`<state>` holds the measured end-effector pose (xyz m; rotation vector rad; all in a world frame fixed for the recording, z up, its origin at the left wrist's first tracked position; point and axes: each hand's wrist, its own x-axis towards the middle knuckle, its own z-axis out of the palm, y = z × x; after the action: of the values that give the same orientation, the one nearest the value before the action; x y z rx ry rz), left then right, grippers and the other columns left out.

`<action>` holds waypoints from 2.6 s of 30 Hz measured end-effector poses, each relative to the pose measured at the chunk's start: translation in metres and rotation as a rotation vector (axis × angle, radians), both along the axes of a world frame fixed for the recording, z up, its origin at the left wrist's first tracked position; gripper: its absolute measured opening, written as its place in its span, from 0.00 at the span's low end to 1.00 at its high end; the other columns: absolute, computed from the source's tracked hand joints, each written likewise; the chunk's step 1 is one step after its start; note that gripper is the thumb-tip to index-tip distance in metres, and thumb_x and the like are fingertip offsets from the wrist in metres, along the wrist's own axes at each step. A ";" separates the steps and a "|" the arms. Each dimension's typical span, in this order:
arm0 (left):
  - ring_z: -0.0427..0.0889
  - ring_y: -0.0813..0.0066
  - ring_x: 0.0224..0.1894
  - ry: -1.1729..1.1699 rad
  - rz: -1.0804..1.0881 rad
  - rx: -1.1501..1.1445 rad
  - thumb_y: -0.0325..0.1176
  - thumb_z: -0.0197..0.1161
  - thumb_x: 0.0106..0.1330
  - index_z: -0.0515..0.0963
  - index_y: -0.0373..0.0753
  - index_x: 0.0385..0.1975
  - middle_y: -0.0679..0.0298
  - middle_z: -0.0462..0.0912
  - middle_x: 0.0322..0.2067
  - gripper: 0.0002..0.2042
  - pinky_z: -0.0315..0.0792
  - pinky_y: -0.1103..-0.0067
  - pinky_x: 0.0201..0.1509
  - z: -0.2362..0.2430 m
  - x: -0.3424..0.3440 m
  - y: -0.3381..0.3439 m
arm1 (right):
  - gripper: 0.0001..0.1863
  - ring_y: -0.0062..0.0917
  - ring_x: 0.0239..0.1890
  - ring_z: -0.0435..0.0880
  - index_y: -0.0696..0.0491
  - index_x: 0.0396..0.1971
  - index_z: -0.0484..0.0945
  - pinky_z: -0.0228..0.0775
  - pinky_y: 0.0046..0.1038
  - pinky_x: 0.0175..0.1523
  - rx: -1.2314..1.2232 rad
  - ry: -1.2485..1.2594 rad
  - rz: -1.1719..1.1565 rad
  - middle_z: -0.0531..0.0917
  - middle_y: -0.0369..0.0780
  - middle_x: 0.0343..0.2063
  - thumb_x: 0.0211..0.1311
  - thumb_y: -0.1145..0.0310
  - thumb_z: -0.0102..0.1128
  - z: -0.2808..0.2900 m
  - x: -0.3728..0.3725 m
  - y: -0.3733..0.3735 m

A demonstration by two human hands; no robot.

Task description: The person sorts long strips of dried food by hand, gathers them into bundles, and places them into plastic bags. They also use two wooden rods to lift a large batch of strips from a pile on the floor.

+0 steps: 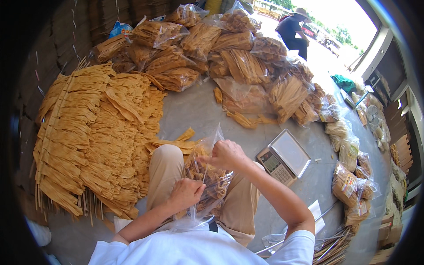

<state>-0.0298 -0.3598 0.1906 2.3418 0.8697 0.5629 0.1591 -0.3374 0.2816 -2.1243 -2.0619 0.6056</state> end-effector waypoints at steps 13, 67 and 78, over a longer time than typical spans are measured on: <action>0.78 0.50 0.22 0.004 0.011 0.050 0.36 0.56 0.59 0.75 0.35 0.18 0.49 0.76 0.15 0.12 0.71 0.61 0.27 0.004 0.002 -0.001 | 0.10 0.13 0.14 0.75 0.62 0.20 0.78 0.67 0.17 0.20 0.196 0.599 -0.261 0.76 0.33 0.11 0.51 0.68 0.62 -0.041 0.020 0.000; 0.47 0.56 0.68 -0.464 0.244 -0.816 0.44 0.49 0.68 0.43 0.28 0.64 0.45 0.49 0.64 0.34 0.46 0.72 0.69 -0.096 -0.059 -0.029 | 0.11 0.23 0.29 0.82 0.58 0.33 0.72 0.74 0.23 0.39 0.603 1.257 -0.395 0.82 0.42 0.28 0.68 0.65 0.47 -0.139 0.058 0.028; 0.65 0.57 0.60 -0.793 0.329 -1.966 0.64 0.36 0.65 0.57 0.42 0.63 0.57 0.66 0.59 0.35 0.58 0.63 0.65 -0.105 -0.061 -0.019 | 0.12 0.20 0.27 0.80 0.60 0.35 0.74 0.73 0.21 0.36 0.619 1.200 -0.402 0.81 0.40 0.24 0.69 0.66 0.46 -0.142 0.054 0.021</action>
<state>-0.0906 -0.3785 0.0861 0.1564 0.7198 0.3323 0.2135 -0.3166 0.1399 -1.2074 -0.9361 0.7580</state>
